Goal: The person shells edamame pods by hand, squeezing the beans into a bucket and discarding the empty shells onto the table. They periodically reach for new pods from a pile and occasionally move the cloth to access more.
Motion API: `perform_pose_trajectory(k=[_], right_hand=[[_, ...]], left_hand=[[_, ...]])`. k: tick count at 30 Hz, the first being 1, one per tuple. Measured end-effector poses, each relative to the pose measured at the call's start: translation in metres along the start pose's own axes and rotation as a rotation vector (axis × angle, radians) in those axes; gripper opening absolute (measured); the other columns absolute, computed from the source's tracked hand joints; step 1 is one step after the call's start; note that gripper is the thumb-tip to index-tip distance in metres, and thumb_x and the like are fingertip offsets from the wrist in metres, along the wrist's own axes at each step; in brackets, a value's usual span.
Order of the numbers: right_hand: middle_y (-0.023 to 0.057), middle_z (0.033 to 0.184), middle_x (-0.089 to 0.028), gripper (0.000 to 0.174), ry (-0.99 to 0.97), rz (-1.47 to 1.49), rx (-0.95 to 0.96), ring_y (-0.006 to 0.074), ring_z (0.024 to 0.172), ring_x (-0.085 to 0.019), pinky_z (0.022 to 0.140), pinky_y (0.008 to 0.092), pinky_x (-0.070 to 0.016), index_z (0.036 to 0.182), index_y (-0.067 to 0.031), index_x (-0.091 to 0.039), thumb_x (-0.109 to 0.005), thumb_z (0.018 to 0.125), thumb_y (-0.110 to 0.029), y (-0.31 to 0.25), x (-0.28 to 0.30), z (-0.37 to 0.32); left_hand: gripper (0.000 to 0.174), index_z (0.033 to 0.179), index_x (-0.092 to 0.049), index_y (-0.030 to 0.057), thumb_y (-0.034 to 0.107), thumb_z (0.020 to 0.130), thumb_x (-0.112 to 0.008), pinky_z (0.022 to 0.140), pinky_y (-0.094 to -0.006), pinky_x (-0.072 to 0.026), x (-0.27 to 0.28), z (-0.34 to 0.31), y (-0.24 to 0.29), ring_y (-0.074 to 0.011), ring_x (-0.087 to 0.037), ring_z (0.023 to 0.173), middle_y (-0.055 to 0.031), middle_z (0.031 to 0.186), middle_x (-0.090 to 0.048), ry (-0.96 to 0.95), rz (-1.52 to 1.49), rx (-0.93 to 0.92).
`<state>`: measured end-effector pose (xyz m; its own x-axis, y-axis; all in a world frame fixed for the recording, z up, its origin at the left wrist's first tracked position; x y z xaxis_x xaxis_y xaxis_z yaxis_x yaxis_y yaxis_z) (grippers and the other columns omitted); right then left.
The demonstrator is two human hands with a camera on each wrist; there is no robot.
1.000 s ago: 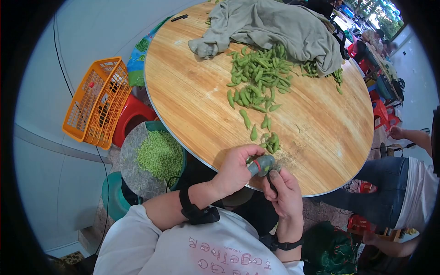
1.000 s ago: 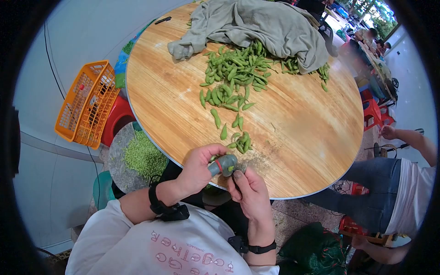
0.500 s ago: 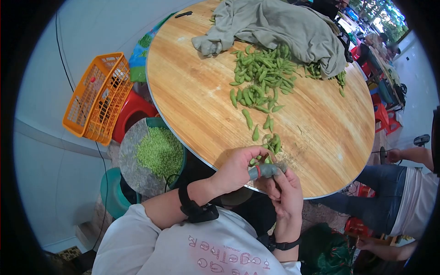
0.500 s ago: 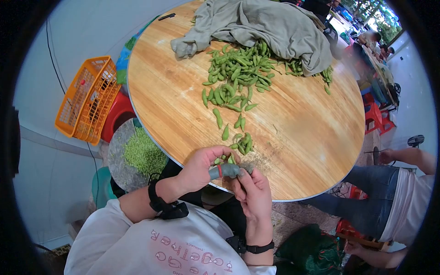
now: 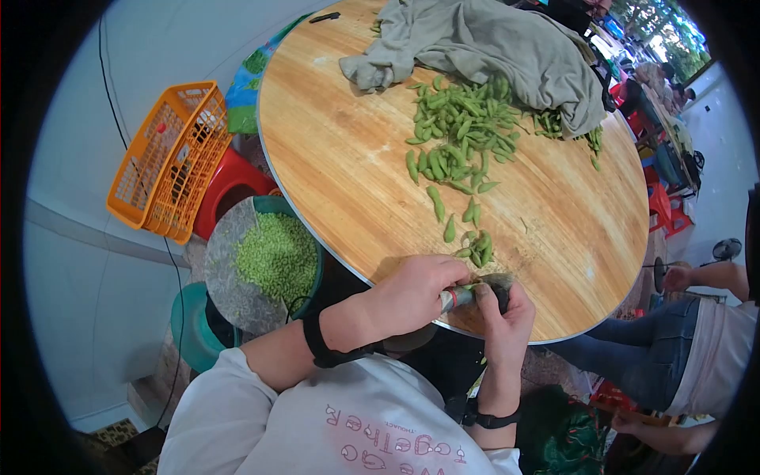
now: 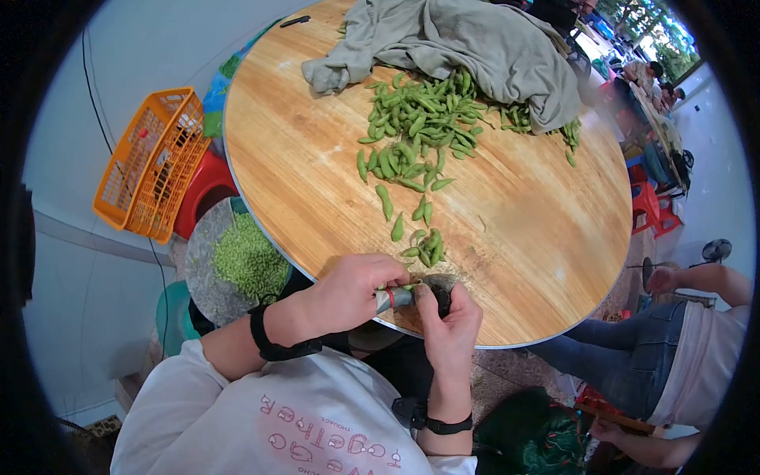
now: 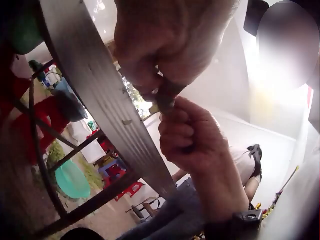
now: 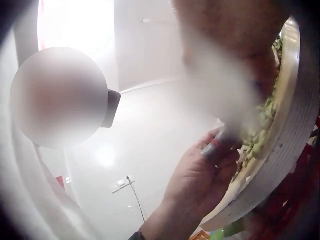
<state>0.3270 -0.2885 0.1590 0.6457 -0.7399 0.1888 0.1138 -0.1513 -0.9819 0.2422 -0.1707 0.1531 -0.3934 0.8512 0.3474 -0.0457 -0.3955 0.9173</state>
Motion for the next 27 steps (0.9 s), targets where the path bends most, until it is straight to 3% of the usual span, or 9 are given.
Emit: perform_pose_trajectory(k=[2, 8, 13, 18, 21, 23, 24, 25, 27], right_hand=[[-0.0015, 0.07, -0.056, 0.006, 0.032, 0.007, 0.004, 0.0042, 0.065, -0.048, 0.059, 0.0201, -0.0404, 0.084, 0.0027, -0.058, -0.06, 0.081, -0.002, 0.005, -0.002, 0.0], [0.0039, 0.066, -0.056, 0.009, 0.068, -0.177, 0.18, 0.0064, 0.063, -0.047, 0.057, 0.0231, -0.0415, 0.08, 0.0033, -0.056, -0.062, 0.08, -0.003, 0.008, -0.008, 0.0], [0.0149, 0.057, -0.05, 0.014, 0.113, -0.409, 0.286, 0.0158, 0.049, -0.047, 0.048, 0.0293, -0.0399, 0.071, 0.0023, -0.052, -0.062, 0.079, -0.004, 0.009, -0.01, 0.0], [0.0146, 0.055, -0.048, 0.015, 0.134, -0.469, 0.317, 0.0189, 0.046, -0.045, 0.046, 0.0314, -0.039, 0.071, 0.0014, -0.051, -0.062, 0.079, -0.005, 0.013, -0.009, 0.001], [0.0095, 0.054, -0.047, 0.014, 0.139, -0.37, 0.307, 0.015, 0.046, -0.045, 0.044, 0.03, -0.0372, 0.071, 0.0011, -0.052, -0.061, 0.08, -0.005, 0.015, -0.009, 0.003], [0.0059, 0.053, -0.046, 0.014, 0.146, -0.244, 0.294, 0.0126, 0.046, -0.045, 0.043, 0.0286, -0.0356, 0.071, 0.0007, -0.052, -0.06, 0.081, -0.006, 0.01, -0.006, 0.003], [0.0029, 0.055, -0.047, 0.014, 0.109, 0.078, 0.053, 0.0098, 0.046, -0.044, 0.042, 0.0261, -0.0335, 0.071, 0.0003, -0.054, -0.059, 0.082, -0.007, 0.013, -0.001, 0.003], [0.0, 0.056, -0.048, 0.015, 0.07, 0.398, -0.189, 0.0071, 0.047, -0.043, 0.042, 0.0237, -0.0315, 0.072, -0.0001, -0.055, -0.058, 0.083, -0.009, 0.017, 0.0, 0.002], [-0.0005, 0.058, -0.05, 0.014, 0.045, 0.539, -0.19, 0.0043, 0.047, -0.042, 0.041, 0.0206, -0.0282, 0.077, 0.0006, -0.057, -0.057, 0.085, -0.012, 0.016, 0.017, 0.003]], left_hand=[[0.025, 0.093, -0.057, 0.0024, 0.002, 0.068, -0.062, 0.066, -0.0379, -0.0475, -0.002, -0.003, 0.002, -0.0299, -0.058, 0.077, -0.0114, 0.081, -0.059, 0.063, 0.198, -0.208], [0.02, 0.086, -0.052, -0.0001, 0.0, 0.067, -0.056, 0.064, -0.0391, -0.0473, -0.008, -0.006, 0.007, -0.0319, -0.057, 0.075, -0.0139, 0.081, -0.053, 0.008, 0.406, -0.11], [0.017, 0.084, -0.048, -0.0012, 0.001, 0.068, -0.053, 0.063, -0.0398, -0.0468, -0.021, -0.006, 0.005, -0.034, -0.056, 0.073, -0.016, 0.077, -0.051, 0.026, 0.458, -0.102], [0.018, 0.084, -0.048, -0.0005, 0.001, 0.067, -0.053, 0.063, -0.0406, -0.0465, -0.022, -0.005, 0.003, -0.0339, -0.056, 0.074, -0.0155, 0.077, -0.051, 0.048, 0.485, -0.131], [0.017, 0.088, -0.053, -0.0004, 0.002, 0.071, -0.055, 0.062, -0.0368, -0.0466, -0.013, -0.002, -0.002, -0.031, -0.056, 0.071, -0.015, 0.078, -0.055, 0.025, 0.394, -0.097], [0.016, 0.092, -0.058, 0.0005, 0.006, 0.077, -0.057, 0.062, -0.0323, -0.0453, -0.007, 0.002, -0.008, -0.0222, -0.056, 0.066, -0.0121, 0.075, -0.057, -0.087, -0.066, 0.143], [0.014, 0.094, -0.061, 0.0017, 0.008, 0.083, -0.055, 0.059, -0.0254, -0.0422, -0.008, 0.001, -0.016, -0.0119, -0.052, 0.065, -0.0061, 0.074, -0.058, -0.13, -0.241, 0.192], [0.014, 0.094, -0.061, 0.0017, 0.008, 0.083, -0.055, 0.059, -0.0254, -0.0422, -0.007, -0.001, -0.019, -0.0119, -0.052, 0.065, -0.0061, 0.074, -0.058, -0.131, -0.24, 0.192], [0.014, 0.096, -0.06, 0.0027, 0.006, 0.085, -0.053, 0.055, -0.0204, -0.0375, -0.003, -0.005, -0.03, -0.005, -0.047, 0.065, 0.0001, 0.075, -0.055, -0.04, -0.749, 0.432]])
Point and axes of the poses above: each hand's wrist, its own z-axis towards the middle knuckle, its own x-axis out of the back of the hand, y = z × x, the point moved 4 cm from there along z, towards the middle knuckle
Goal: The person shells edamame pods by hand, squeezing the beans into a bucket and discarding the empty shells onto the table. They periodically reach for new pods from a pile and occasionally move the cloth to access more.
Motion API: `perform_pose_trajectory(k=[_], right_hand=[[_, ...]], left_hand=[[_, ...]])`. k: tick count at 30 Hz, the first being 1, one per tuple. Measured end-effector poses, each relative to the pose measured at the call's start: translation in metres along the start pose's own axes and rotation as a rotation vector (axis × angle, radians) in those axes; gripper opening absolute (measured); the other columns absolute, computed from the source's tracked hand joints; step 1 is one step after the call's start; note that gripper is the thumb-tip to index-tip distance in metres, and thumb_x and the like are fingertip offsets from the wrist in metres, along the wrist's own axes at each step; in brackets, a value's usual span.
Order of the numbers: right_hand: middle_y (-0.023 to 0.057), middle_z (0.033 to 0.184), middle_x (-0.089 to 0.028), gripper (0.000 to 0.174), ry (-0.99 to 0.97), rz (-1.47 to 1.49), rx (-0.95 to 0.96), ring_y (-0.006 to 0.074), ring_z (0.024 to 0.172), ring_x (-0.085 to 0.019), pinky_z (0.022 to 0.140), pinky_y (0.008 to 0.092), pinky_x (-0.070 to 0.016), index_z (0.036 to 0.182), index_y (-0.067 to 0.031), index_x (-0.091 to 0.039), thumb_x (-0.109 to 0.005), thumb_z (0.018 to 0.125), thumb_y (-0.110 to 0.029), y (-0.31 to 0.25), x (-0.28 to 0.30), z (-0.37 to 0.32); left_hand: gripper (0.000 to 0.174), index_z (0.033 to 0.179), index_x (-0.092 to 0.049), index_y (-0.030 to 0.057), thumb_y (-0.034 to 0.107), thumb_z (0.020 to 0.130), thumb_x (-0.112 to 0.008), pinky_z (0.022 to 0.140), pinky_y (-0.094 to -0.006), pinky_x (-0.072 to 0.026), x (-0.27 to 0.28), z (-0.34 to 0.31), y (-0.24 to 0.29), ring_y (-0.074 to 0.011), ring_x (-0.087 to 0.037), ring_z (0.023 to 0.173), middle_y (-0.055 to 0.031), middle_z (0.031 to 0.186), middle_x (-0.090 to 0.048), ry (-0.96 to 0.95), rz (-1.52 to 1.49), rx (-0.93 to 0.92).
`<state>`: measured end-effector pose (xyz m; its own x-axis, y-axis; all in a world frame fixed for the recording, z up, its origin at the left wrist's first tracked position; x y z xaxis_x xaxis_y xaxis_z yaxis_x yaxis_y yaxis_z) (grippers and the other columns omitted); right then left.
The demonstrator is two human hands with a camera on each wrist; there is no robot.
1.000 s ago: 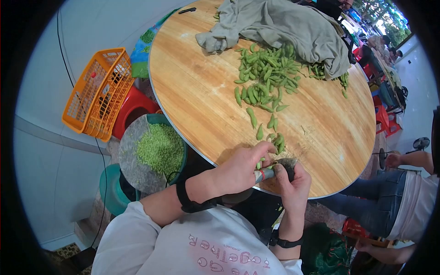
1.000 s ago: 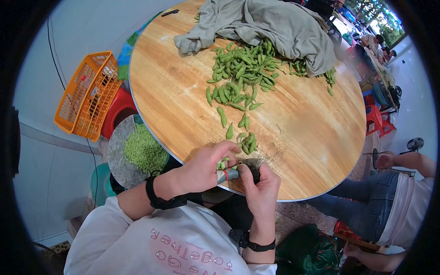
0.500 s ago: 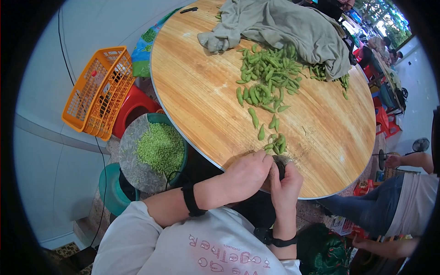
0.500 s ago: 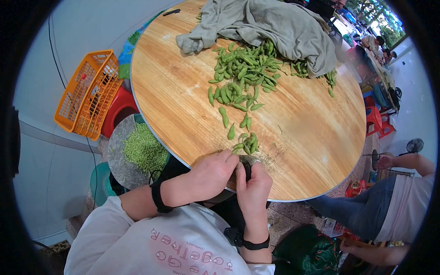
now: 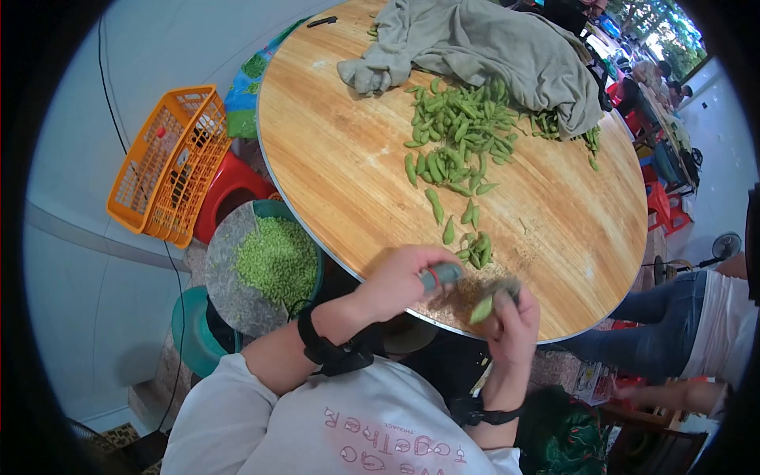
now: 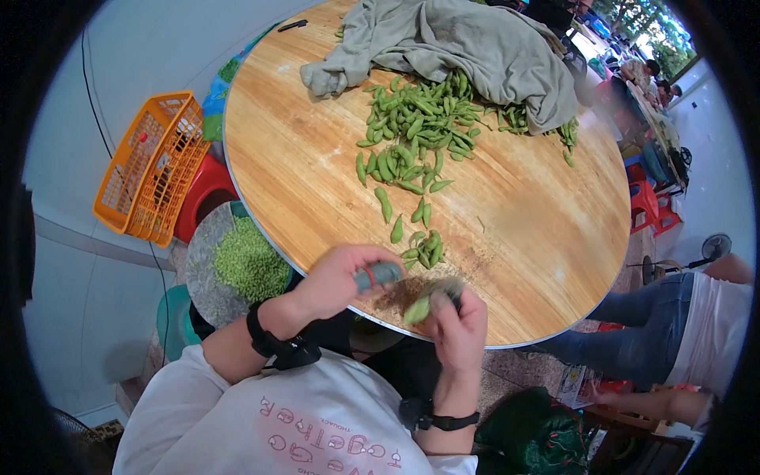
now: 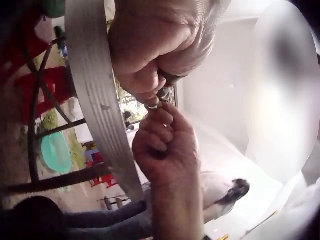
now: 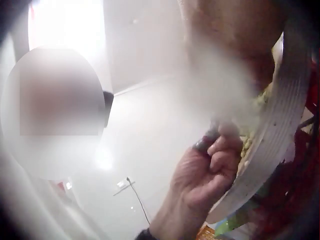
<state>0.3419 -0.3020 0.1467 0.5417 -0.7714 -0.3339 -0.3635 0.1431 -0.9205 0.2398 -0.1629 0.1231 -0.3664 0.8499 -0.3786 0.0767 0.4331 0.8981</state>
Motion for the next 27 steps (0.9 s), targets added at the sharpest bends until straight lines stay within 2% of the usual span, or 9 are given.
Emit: perform_pose_trajectory(k=[2, 4, 6, 7, 15, 18, 20, 21, 27], right_hand=[[-0.0014, 0.058, -0.05, 0.014, -0.735, -0.266, -0.052, 0.0037, 0.049, -0.043, 0.042, 0.0207, -0.0304, 0.085, 0.0009, -0.059, -0.059, 0.084, -0.013, -0.011, -0.008, -0.008], [0.0034, 0.055, -0.053, 0.018, -0.563, -0.544, -0.016, 0.0115, 0.045, -0.05, 0.042, 0.0251, -0.0364, 0.091, -0.0003, -0.06, -0.062, 0.082, -0.016, -0.005, -0.014, 0.003], [0.0122, 0.056, -0.057, 0.019, -0.077, -1.28, 0.62, 0.025, 0.048, -0.056, 0.046, 0.0327, -0.043, 0.089, -0.0022, -0.059, -0.064, 0.078, -0.018, -0.012, -0.023, 0.018], [0.0175, 0.06, -0.056, 0.017, -0.059, -1.462, 0.59, 0.0332, 0.053, -0.057, 0.048, 0.0387, -0.0448, 0.084, -0.0032, -0.058, -0.065, 0.076, -0.017, -0.011, -0.028, 0.02], [0.0177, 0.057, -0.055, 0.019, 0.001, -1.612, 0.544, 0.0324, 0.053, -0.058, 0.047, 0.0385, -0.045, 0.082, -0.0016, -0.056, -0.066, 0.076, -0.016, -0.002, -0.027, 0.017], [0.0117, 0.054, -0.054, 0.016, -0.05, -1.123, 0.677, 0.0229, 0.043, -0.052, 0.041, 0.03, -0.04, 0.083, -0.0006, -0.056, -0.063, 0.079, -0.014, -0.011, -0.022, 0.018], [0.0013, 0.053, -0.048, 0.012, -0.17, -0.163, -0.163, 0.0096, 0.039, -0.04, 0.038, 0.0204, -0.0294, 0.086, -0.0009, -0.056, -0.059, 0.083, -0.011, 0.003, -0.01, 0.015], [-0.005, 0.054, -0.042, 0.008, -0.202, 0.015, -0.241, 0.0018, 0.041, -0.032, 0.038, 0.0164, -0.0212, 0.087, -0.0026, -0.055, -0.057, 0.085, -0.01, 0.003, -0.015, 0.009], [-0.0033, 0.056, -0.041, 0.013, -0.346, 0.114, -0.295, 0.0032, 0.045, -0.032, 0.04, 0.0185, -0.0227, 0.087, -0.0031, -0.05, -0.052, 0.089, -0.016, 0.005, -0.018, 0.0]], left_hand=[[0.016, 0.1, -0.06, 0.0031, 0.006, 0.087, -0.051, 0.053, -0.0161, -0.032, 0.01, 0.0, 0.005, -0.0031, -0.044, 0.064, 0.0019, 0.076, -0.055, 0.024, -0.109, -0.028], [0.017, 0.102, -0.059, 0.0022, 0.006, 0.086, -0.052, 0.052, -0.0162, -0.0303, 0.012, -0.001, 0.01, -0.0031, -0.043, 0.063, 0.0011, 0.077, -0.054, 0.047, -0.18, -0.046], [0.018, 0.102, -0.059, 0.0024, 0.004, 0.086, -0.051, 0.052, -0.016, -0.0306, 0.007, -0.001, 0.01, -0.0032, -0.043, 0.064, 0.0013, 0.077, -0.053, 0.064, -0.158, -0.057], [0.018, 0.102, -0.058, 0.0026, 0.003, 0.086, -0.05, 0.053, -0.0159, -0.0308, 0.005, 0.0, 0.011, -0.0033, -0.044, 0.064, 0.0015, 0.078, -0.053, 0.083, -0.137, -0.07], [0.023, 0.108, -0.057, 0.0037, 0.004, 0.086, -0.051, 0.054, -0.0157, -0.0319, -0.002, 0.002, 0.005, -0.0033, -0.042, 0.065, 0.0032, 0.082, -0.052, 0.067, -0.098, -0.053], [0.024, 0.11, -0.056, 0.0038, 0.004, 0.086, -0.052, 0.054, -0.0156, -0.0317, -0.011, 0.005, 0.009, -0.0027, -0.041, 0.064, 0.0036, 0.082, -0.051, 0.049, -0.125, -0.026], [0.025, 0.111, -0.056, 0.0039, 0.005, 0.086, -0.053, 0.053, -0.0155, -0.0313, -0.013, 0.004, 0.008, -0.0024, -0.041, 0.062, 0.004, 0.082, -0.051, 0.055, -0.142, 0.007], [0.026, 0.111, -0.056, 0.0041, 0.005, 0.086, -0.054, 0.052, -0.0155, -0.0309, -0.017, 0.004, 0.006, -0.002, -0.041, 0.061, 0.004, 0.081, -0.052, -0.059, -0.241, 0.038], [0.019, 0.103, -0.057, 0.0041, 0.005, 0.084, -0.056, 0.049, -0.0153, -0.0304, -0.022, 0.009, -0.001, -0.0014, -0.043, 0.06, 0.002, 0.082, -0.057, -0.161, -0.46, 0.032]])
Point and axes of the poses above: each hand's wrist, its own z-axis towards the middle knuckle, its own x-axis out of the back of the hand, y = z × x, the point moved 4 cm from there along z, towards the middle knuckle
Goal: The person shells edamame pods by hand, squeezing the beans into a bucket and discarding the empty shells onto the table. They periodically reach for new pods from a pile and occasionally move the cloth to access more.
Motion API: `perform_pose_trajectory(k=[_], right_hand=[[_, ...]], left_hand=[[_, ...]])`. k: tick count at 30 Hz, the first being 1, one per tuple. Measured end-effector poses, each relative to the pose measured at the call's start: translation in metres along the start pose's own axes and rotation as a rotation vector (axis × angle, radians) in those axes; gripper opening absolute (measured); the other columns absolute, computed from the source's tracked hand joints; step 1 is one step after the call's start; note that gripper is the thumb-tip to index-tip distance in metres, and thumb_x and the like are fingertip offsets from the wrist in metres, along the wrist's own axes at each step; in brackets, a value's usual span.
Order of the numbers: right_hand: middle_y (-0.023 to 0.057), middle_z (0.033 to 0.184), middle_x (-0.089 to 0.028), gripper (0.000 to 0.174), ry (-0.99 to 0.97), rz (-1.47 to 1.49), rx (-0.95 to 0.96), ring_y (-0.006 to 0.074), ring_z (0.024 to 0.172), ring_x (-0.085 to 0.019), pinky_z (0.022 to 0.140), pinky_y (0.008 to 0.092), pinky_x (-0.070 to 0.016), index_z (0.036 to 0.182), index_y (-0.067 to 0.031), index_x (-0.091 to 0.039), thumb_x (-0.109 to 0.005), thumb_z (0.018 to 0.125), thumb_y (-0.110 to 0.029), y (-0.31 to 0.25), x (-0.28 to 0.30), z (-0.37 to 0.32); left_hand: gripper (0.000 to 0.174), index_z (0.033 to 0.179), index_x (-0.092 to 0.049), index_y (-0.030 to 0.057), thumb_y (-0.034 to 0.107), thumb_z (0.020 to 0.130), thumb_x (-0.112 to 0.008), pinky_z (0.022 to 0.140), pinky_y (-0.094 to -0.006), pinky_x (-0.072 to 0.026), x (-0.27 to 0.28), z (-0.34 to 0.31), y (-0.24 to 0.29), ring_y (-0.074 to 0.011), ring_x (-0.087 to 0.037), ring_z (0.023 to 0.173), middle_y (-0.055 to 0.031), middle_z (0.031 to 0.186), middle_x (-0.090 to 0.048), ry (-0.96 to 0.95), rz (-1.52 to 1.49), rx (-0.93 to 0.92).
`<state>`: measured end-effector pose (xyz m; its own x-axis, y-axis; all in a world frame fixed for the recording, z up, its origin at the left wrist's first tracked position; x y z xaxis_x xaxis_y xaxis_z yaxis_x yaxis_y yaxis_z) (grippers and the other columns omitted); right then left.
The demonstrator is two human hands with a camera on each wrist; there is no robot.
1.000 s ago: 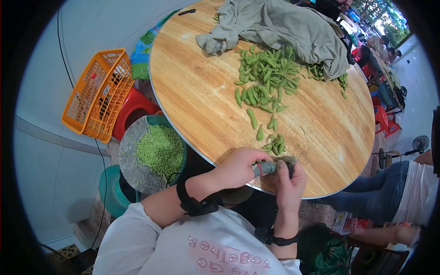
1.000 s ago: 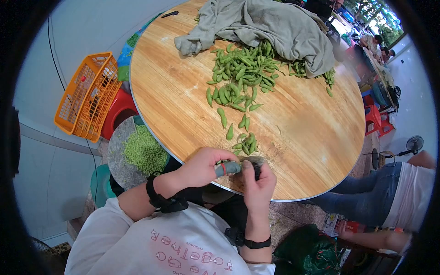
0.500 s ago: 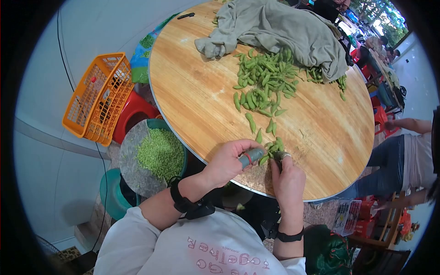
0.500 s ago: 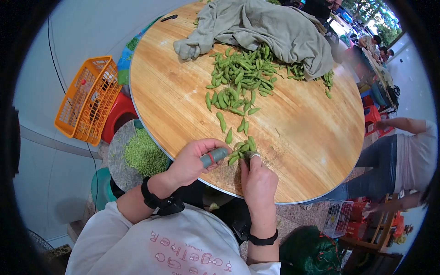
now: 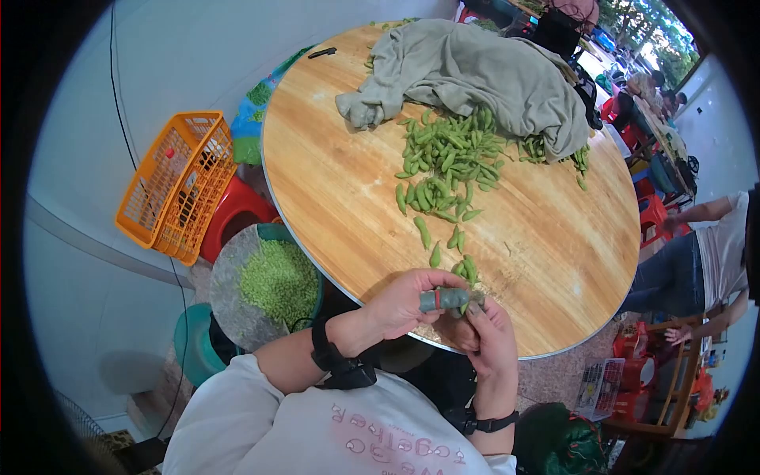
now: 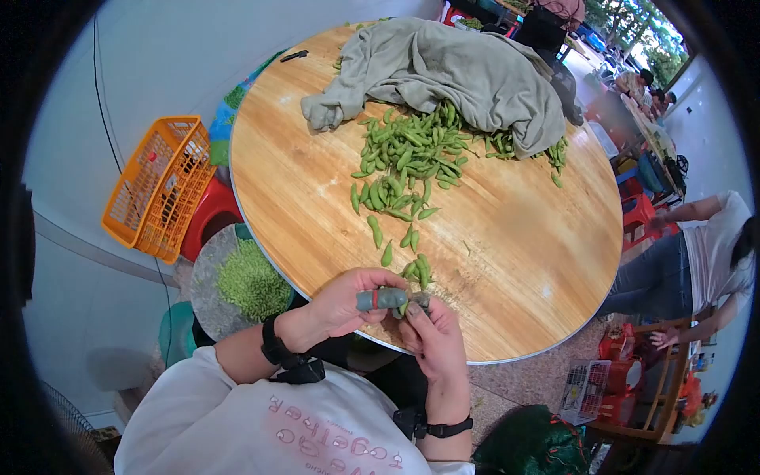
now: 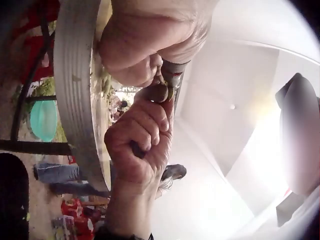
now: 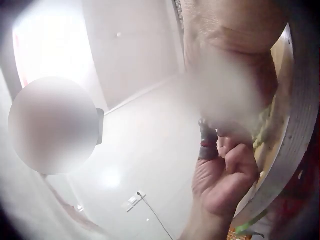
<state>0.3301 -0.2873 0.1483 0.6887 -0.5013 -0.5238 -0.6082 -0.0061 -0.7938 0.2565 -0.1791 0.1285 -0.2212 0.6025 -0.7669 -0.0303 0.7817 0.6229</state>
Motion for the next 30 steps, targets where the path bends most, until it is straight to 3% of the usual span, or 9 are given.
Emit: perform_pose_trajectory(k=[8, 11, 14, 16, 23, 25, 28, 29, 30], right_hand=[[-0.0029, 0.058, -0.041, 0.018, -0.047, -0.137, 0.074, 0.0043, 0.048, -0.032, 0.044, 0.0189, -0.0234, 0.085, -0.004, -0.048, -0.043, 0.094, -0.019, -0.002, -0.001, -0.005], [-0.0031, 0.059, -0.041, 0.021, 0.002, -0.266, 0.105, 0.0041, 0.049, -0.032, 0.044, 0.0189, -0.0243, 0.081, -0.0047, -0.048, -0.041, 0.094, -0.019, -0.002, 0.001, -0.005], [-0.0034, 0.06, -0.043, 0.022, 0.103, -0.465, 0.148, 0.0034, 0.049, -0.033, 0.045, 0.0186, -0.0254, 0.077, -0.0046, -0.048, -0.042, 0.094, -0.017, -0.003, 0.002, -0.007], [-0.0036, 0.06, -0.045, 0.021, 0.027, -0.25, 0.114, 0.0027, 0.05, -0.034, 0.044, 0.0182, -0.0259, 0.077, -0.0045, -0.049, -0.044, 0.094, -0.016, -0.002, -0.002, -0.008], [-0.0033, 0.061, -0.045, 0.019, 0.101, -0.439, 0.147, 0.0027, 0.049, -0.034, 0.043, 0.0181, -0.0251, 0.081, -0.0041, -0.049, -0.043, 0.094, -0.016, 0.0, -0.003, -0.008], [-0.0039, 0.061, -0.045, 0.017, -0.005, -0.036, 0.006, 0.0022, 0.05, -0.034, 0.043, 0.0175, -0.0257, 0.081, -0.0035, -0.051, -0.044, 0.093, -0.014, 0.0, -0.009, -0.009], [-0.0039, 0.061, -0.047, 0.014, -0.04, 0.098, -0.083, 0.0018, 0.051, -0.037, 0.044, 0.0168, -0.0267, 0.082, -0.0028, -0.054, -0.047, 0.091, -0.011, 0.0, -0.01, -0.011], [-0.0039, 0.061, -0.047, 0.014, -0.038, 0.106, -0.079, 0.0018, 0.051, -0.037, 0.044, 0.0168, -0.0267, 0.082, -0.0028, -0.054, -0.047, 0.091, -0.011, 0.003, -0.011, -0.01], [-0.0037, 0.062, -0.048, 0.013, 0.067, -0.108, 0.035, 0.0018, 0.051, -0.038, 0.044, 0.0168, -0.027, 0.082, -0.0027, -0.054, -0.048, 0.091, -0.011, 0.004, -0.008, -0.007]], left_hand=[[0.015, 0.096, -0.057, 0.0019, -0.001, 0.081, -0.056, 0.063, -0.0174, -0.0401, 0.001, 0.002, 0.0, -0.0041, -0.049, 0.074, 0.0012, 0.079, -0.056, 0.124, 0.081, -0.12], [0.009, 0.09, -0.058, 0.0017, 0.002, 0.081, -0.057, 0.06, -0.0165, -0.0394, -0.009, 0.002, 0.006, -0.0045, -0.051, 0.07, 0.0, 0.082, -0.058, 0.23, 0.316, -0.211], [0.008, 0.09, -0.058, -0.0002, 0.0, 0.082, -0.056, 0.066, -0.0199, -0.0429, -0.009, 0.001, 0.007, -0.0068, -0.053, 0.075, -0.0013, 0.084, -0.059, 0.252, 0.458, -0.265], [0.008, 0.09, -0.058, -0.0015, 0.0, 0.083, -0.055, 0.071, -0.022, -0.0442, -0.006, 0.0, 0.007, -0.0083, -0.054, 0.078, -0.0025, 0.085, -0.059, 0.234, 0.463, -0.268], [0.011, 0.093, -0.057, -0.0005, 0.001, 0.082, -0.057, 0.068, -0.0203, -0.0434, -0.005, -0.004, 0.004, -0.0074, -0.053, 0.076, -0.0016, 0.083, -0.057, 0.182, 0.378, -0.251], [0.014, 0.096, -0.055, 0.0, 0.004, 0.083, -0.057, 0.066, -0.0197, -0.0435, -0.002, -0.004, 0.002, -0.0074, -0.053, 0.074, 0.0004, 0.081, -0.054, -0.011, 0.105, -0.056], [0.015, 0.097, -0.054, 0.0006, 0.007, 0.084, -0.058, 0.065, -0.019, -0.0429, 0.0, -0.005, 0.003, -0.0064, -0.052, 0.074, 0.0018, 0.08, -0.052, -0.162, -0.114, 0.034], [0.015, 0.097, -0.054, 0.0006, 0.007, 0.084, -0.058, 0.065, -0.019, -0.0429, -0.002, -0.005, 0.002, -0.0064, -0.052, 0.074, 0.0018, 0.08, -0.052, -0.162, -0.109, 0.042], [0.016, 0.098, -0.054, 0.0009, 0.008, 0.084, -0.058, 0.064, -0.0188, -0.0423, -0.004, -0.003, 0.007, -0.0056, -0.051, 0.073, 0.0017, 0.081, -0.052, -0.086, 0.264, -0.135]])
Point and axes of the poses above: each hand's wrist, its own z-axis towards the middle knuckle, its own x-axis out of the back of the hand, y = z × x, the point moved 4 cm from there along z, towards the middle knuckle
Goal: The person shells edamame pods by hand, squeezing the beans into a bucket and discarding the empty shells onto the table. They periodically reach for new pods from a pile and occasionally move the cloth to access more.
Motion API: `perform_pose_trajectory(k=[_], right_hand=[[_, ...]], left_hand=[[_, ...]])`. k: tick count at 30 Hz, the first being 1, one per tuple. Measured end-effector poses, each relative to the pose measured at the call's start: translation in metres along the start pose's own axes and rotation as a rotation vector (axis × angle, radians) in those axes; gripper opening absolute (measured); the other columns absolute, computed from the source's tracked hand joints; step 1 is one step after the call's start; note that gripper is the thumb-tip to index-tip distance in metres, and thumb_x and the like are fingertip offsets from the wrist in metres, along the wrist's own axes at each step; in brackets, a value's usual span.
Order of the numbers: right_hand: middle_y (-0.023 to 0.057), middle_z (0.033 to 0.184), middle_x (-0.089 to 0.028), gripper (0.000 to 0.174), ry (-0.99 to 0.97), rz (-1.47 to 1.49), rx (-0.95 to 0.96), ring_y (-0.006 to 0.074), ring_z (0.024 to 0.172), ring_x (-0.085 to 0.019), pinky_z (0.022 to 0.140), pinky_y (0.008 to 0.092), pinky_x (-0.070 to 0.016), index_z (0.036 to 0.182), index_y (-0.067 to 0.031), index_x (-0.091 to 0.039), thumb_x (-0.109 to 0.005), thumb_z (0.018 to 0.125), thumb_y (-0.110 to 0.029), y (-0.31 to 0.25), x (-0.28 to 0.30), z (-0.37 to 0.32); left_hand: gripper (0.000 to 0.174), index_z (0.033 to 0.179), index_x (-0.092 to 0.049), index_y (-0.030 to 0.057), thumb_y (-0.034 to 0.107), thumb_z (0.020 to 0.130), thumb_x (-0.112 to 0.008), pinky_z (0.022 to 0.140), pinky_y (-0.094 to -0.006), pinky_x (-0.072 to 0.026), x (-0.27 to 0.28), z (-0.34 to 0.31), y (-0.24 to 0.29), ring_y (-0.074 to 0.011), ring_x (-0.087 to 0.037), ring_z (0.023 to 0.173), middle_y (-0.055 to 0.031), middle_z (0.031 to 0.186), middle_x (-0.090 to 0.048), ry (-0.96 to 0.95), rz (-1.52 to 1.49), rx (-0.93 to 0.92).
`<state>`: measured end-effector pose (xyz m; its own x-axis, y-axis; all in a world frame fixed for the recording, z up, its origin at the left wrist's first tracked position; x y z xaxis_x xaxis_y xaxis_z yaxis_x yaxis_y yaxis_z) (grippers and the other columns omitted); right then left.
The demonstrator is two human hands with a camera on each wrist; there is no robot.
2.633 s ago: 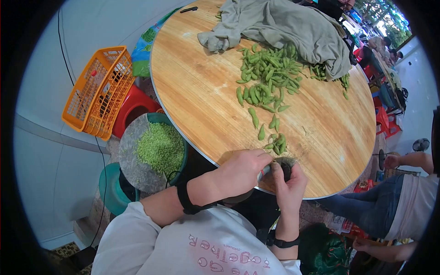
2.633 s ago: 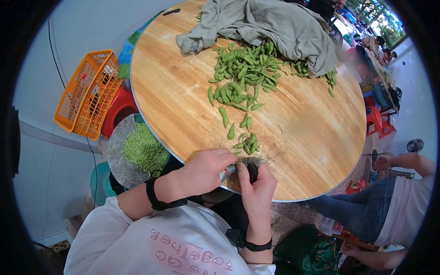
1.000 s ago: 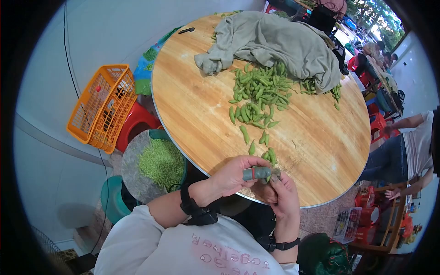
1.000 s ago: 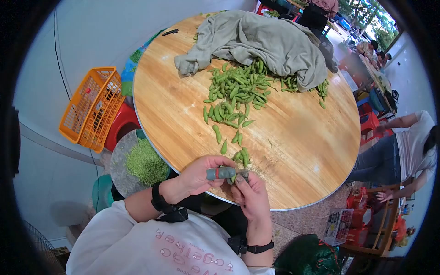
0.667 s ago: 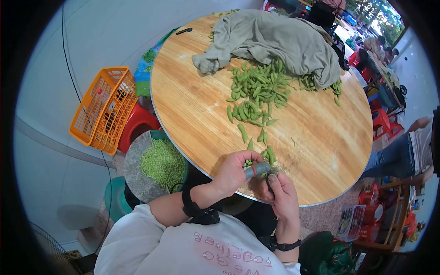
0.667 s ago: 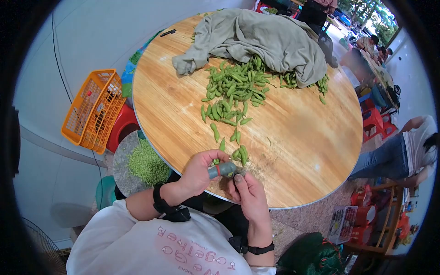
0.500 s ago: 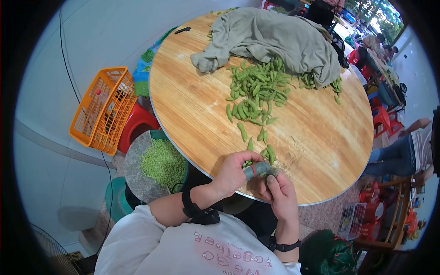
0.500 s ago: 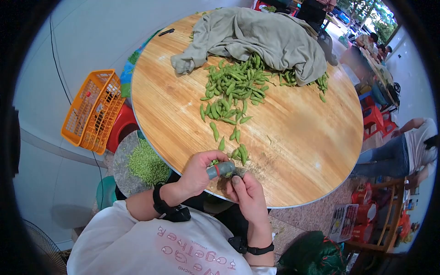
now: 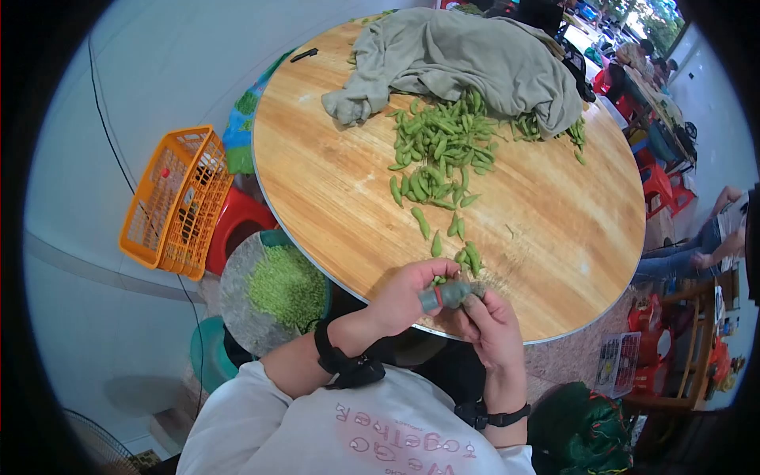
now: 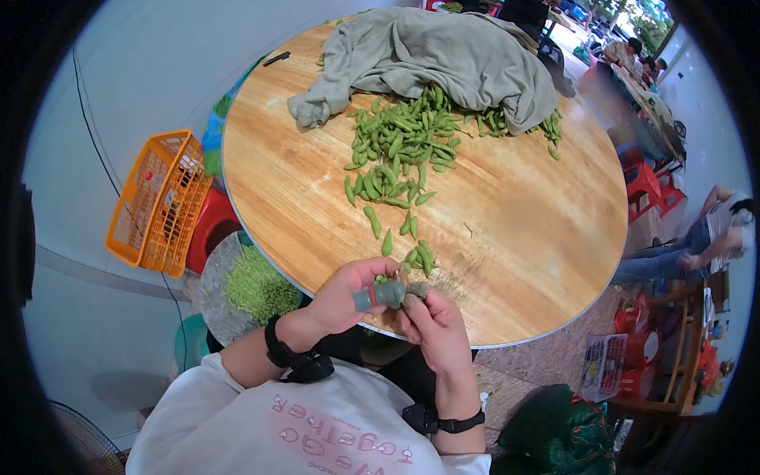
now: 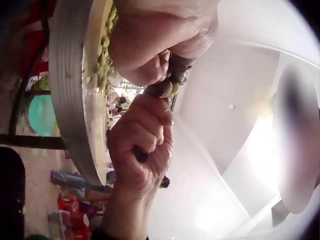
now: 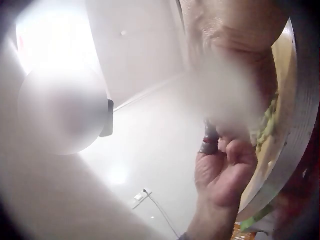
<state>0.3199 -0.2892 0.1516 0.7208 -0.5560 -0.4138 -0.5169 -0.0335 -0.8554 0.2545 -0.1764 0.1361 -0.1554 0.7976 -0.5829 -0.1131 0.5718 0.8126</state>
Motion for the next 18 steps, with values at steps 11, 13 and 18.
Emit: perform_pose_trajectory(k=[11, 13, 18], right_hand=[[-0.0035, 0.061, -0.048, 0.017, 0.251, -0.171, 0.241, 0.0022, 0.05, -0.038, 0.044, 0.0171, -0.0274, 0.079, -0.0048, -0.052, -0.049, 0.091, -0.016, -0.002, 0.016, 0.007], [-0.0037, 0.062, -0.048, 0.018, 0.251, -0.125, 0.266, 0.0018, 0.052, -0.038, 0.045, 0.0169, -0.0285, 0.079, -0.0046, -0.053, -0.049, 0.092, -0.017, -0.005, 0.02, 0.009], [-0.003, 0.061, -0.05, 0.014, 0.075, -0.421, 0.289, 0.004, 0.056, -0.044, 0.049, 0.0193, -0.0358, 0.09, 0.0001, -0.056, -0.051, 0.089, -0.013, -0.009, 0.014, 0.007]], left_hand=[[0.014, 0.098, -0.058, 0.0011, 0.007, 0.085, -0.056, 0.056, -0.016, -0.0354, 0.003, -0.009, 0.01, -0.0026, -0.045, 0.065, 0.0025, 0.08, -0.053, 0.185, 0.259, -0.054], [0.014, 0.098, -0.059, 0.0003, 0.005, 0.085, -0.055, 0.053, -0.0155, -0.0317, 0.005, -0.011, 0.002, -0.0022, -0.043, 0.062, 0.0019, 0.079, -0.054, 0.162, 0.094, 0.067], [0.017, 0.099, -0.059, -0.0008, 0.003, 0.084, -0.053, 0.053, -0.0159, -0.0333, -0.001, -0.011, -0.001, -0.0032, -0.046, 0.063, -0.0012, 0.082, -0.057, -0.02, -0.218, 0.161]])
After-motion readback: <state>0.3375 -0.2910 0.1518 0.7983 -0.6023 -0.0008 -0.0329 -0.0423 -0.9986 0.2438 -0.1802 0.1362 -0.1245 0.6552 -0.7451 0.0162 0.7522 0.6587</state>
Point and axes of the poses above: each hand's wrist, its own z-axis towards the middle knuckle, its own x-axis out of the back of the hand, y = z × x, the point moved 4 cm from there along z, towards the middle knuckle
